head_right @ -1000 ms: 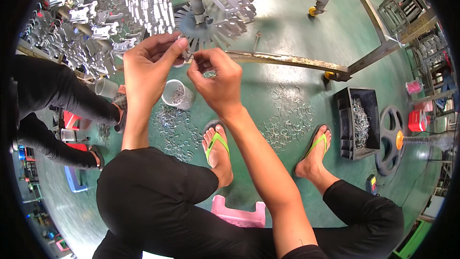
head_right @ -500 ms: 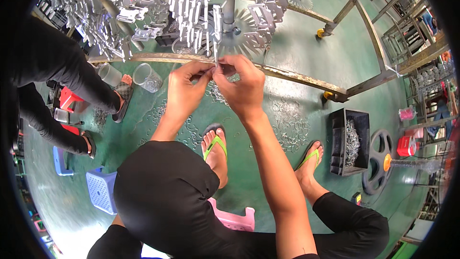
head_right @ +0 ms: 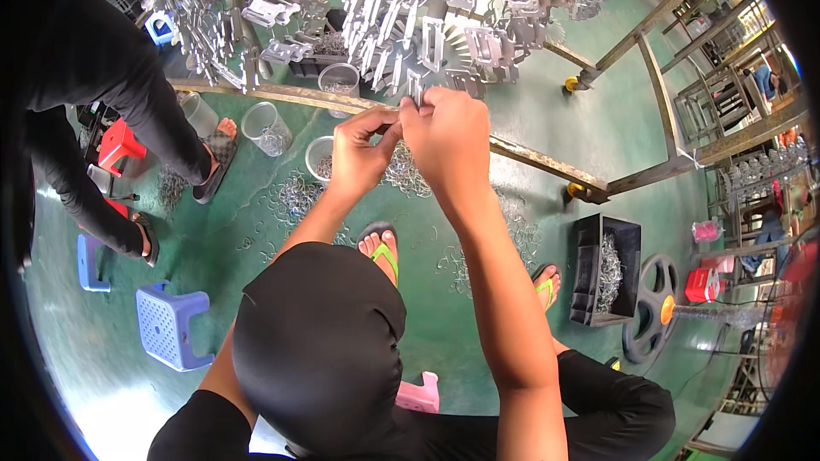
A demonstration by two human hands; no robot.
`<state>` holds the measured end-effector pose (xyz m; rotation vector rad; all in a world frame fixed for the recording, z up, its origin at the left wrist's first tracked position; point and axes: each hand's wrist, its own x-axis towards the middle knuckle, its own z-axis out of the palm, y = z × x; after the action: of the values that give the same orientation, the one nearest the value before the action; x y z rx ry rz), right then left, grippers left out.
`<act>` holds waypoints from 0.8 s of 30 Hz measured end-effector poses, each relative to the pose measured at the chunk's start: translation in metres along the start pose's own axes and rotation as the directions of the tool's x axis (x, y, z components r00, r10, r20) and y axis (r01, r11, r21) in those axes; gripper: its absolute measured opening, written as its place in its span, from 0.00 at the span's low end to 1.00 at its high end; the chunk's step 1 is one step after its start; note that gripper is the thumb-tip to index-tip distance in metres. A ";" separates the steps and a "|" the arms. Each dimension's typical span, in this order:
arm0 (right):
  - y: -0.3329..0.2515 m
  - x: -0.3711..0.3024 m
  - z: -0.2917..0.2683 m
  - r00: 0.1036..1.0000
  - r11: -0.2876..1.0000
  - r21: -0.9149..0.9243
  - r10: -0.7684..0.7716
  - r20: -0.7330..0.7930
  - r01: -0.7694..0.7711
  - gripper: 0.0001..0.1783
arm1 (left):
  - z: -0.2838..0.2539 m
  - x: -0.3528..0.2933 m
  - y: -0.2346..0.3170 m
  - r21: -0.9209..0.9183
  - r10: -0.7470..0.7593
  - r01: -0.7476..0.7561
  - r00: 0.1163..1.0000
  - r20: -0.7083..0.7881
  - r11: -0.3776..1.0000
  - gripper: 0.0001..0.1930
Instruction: The person attaches small metal hooks to a large metal rack by hand, picking the hooks from the floor and sliding them onto the spokes of the rack one at a time.
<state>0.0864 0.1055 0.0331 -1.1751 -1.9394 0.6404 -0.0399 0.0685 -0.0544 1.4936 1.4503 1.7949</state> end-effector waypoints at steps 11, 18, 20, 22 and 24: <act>0.020 0.038 0.005 0.989 0.987 0.073 0.142 0.048 -0.145 0.19 | -0.013 0.037 -0.008 -0.682 -0.636 0.571 0.746 0.198 0.457 0.18; 0.034 0.038 0.010 0.994 0.992 0.074 0.104 0.022 -0.105 0.19 | -0.016 0.052 -0.020 -0.657 -0.668 0.677 0.660 0.344 0.332 0.15; 0.034 0.036 0.011 0.995 0.991 0.086 0.096 0.027 -0.098 0.19 | -0.015 0.052 -0.018 -0.627 -0.681 0.685 0.660 0.319 0.370 0.13; 0.034 0.035 0.011 0.995 0.991 0.094 0.090 0.040 -0.094 0.18 | -0.014 0.051 -0.020 -0.623 -0.680 0.695 0.652 0.336 0.359 0.12; 0.035 0.033 0.011 0.993 0.988 0.113 0.103 0.056 -0.109 0.18 | -0.012 0.050 -0.020 -0.615 -0.676 0.704 0.648 0.350 0.357 0.12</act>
<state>0.0862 0.1510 0.0126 -1.2054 -1.8643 0.8346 -0.0743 0.1108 -0.0462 0.3626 0.9134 1.4444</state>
